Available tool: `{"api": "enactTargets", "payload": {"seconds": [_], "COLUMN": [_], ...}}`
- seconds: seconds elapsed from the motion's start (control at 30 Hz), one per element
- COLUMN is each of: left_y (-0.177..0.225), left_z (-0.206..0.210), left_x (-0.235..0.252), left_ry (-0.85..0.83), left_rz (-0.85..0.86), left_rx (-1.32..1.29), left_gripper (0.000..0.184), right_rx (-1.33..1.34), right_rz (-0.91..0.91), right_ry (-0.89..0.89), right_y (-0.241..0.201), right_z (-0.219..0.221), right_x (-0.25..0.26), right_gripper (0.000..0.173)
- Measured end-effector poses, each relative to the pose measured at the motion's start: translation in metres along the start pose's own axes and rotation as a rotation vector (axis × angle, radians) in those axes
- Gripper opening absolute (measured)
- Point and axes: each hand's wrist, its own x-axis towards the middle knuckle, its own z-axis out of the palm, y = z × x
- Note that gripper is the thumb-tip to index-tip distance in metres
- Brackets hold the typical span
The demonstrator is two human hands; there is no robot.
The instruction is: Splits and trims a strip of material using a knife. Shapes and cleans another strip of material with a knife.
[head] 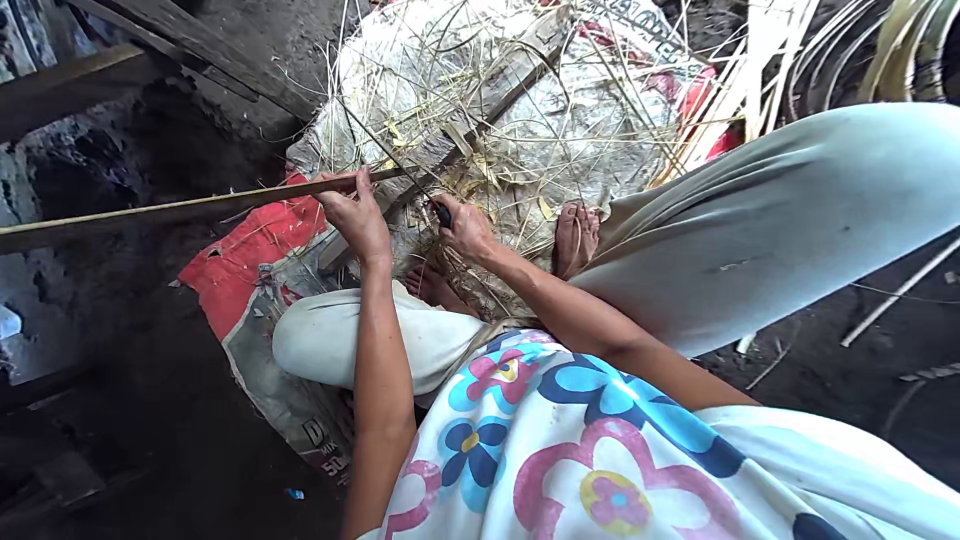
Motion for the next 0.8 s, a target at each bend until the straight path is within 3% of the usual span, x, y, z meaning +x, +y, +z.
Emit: {"api": "enactTargets", "payload": {"seconds": [0.23, 0.4, 0.53, 0.7, 0.8], "left_y": [0.007, 0.003, 0.005, 0.001, 0.005], "left_z": [0.001, 0.0, 0.002, 0.001, 0.002], "left_x": [-0.004, -0.003, -0.003, -0.001, -0.001], "left_ry": [-0.004, 0.004, -0.009, 0.029, 0.018], "left_rz": [-0.009, 0.02, 0.011, -0.024, -0.027], "left_rx": [0.028, 0.014, 0.034, -0.014, 0.003], "left_gripper": [0.038, 0.036, 0.038, 0.039, 0.04], "right_rx": [-0.108, -0.086, -0.088, -0.053, -0.087], "right_rz": [-0.143, 0.134, 0.0, 0.137, 0.073], "right_ry": [0.13, -0.01, 0.043, -0.008, 0.027], "right_y": [-0.013, 0.01, -0.003, 0.016, 0.003], "right_z": [-0.001, -0.007, -0.007, -0.004, -0.008], "right_x": [-0.006, 0.011, 0.004, 0.014, 0.006], "right_gripper": [0.053, 0.051, 0.054, 0.052, 0.051]}}
